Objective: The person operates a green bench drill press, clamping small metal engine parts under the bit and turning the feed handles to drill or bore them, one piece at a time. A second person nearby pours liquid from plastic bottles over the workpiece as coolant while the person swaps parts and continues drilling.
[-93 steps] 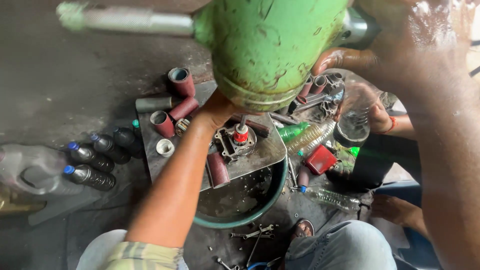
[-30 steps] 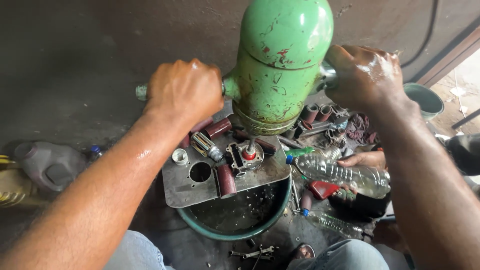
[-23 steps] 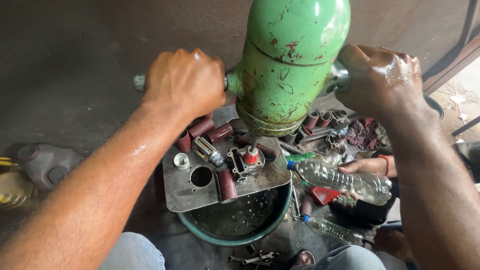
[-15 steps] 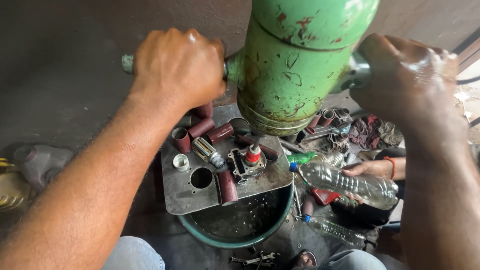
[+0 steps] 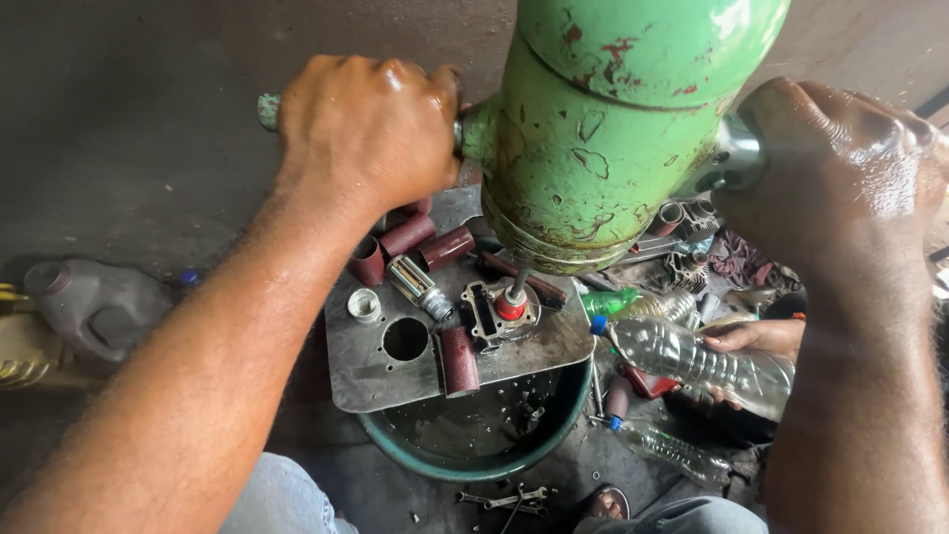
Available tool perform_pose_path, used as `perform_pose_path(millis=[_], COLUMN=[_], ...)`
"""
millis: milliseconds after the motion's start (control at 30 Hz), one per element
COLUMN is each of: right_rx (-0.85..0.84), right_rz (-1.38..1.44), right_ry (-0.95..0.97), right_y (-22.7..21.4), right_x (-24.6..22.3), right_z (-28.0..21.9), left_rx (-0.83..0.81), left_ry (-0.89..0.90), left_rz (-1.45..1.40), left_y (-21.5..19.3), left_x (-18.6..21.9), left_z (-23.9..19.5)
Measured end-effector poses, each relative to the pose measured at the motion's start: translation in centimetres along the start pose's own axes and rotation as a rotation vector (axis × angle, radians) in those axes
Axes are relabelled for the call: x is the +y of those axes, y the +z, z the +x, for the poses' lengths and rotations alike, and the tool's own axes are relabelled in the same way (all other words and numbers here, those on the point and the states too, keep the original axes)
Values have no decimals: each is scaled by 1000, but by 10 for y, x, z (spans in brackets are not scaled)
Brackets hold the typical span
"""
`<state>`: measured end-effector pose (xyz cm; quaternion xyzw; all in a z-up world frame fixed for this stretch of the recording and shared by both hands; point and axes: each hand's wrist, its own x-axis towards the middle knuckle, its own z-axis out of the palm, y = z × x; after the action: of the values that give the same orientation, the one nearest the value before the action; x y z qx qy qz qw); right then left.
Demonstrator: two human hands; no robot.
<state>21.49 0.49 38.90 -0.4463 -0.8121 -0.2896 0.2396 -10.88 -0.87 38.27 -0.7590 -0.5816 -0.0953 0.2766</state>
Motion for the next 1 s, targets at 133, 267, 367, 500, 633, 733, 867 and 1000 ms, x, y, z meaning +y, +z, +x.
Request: perform_pose_path(millis=[133, 267, 367, 500, 633, 733, 867, 1000], right_rx=[-41, -140, -268, -369, -443, -381, -281, -186], right_rz=[-14, -63, -54, -25, -57, -67, -34, 245], right_ry=[19, 68, 105, 100, 131, 128, 147, 156], right_y=[8, 17, 35, 39, 8, -9, -41, 4], right_x=[-3, -2, 7, 12, 4, 5, -5, 31], right_z=[-3, -6, -4, 7, 20, 19, 20, 6], left_rx=[-18, -30, -143, -270, -277, -227, -95, 91], left_ry=[-1, 9, -25, -98, -113, -95, -61, -22], left_rz=[-20, -25, -33, -85, -105, -90, -57, -33], left_y=[7, 21, 13, 3, -15, -27, -33, -23], left_x=[7, 12, 23, 28, 19, 10, 2, -6], left_z=[-6, -14, -20, -21, -9, 0, 6, 8])
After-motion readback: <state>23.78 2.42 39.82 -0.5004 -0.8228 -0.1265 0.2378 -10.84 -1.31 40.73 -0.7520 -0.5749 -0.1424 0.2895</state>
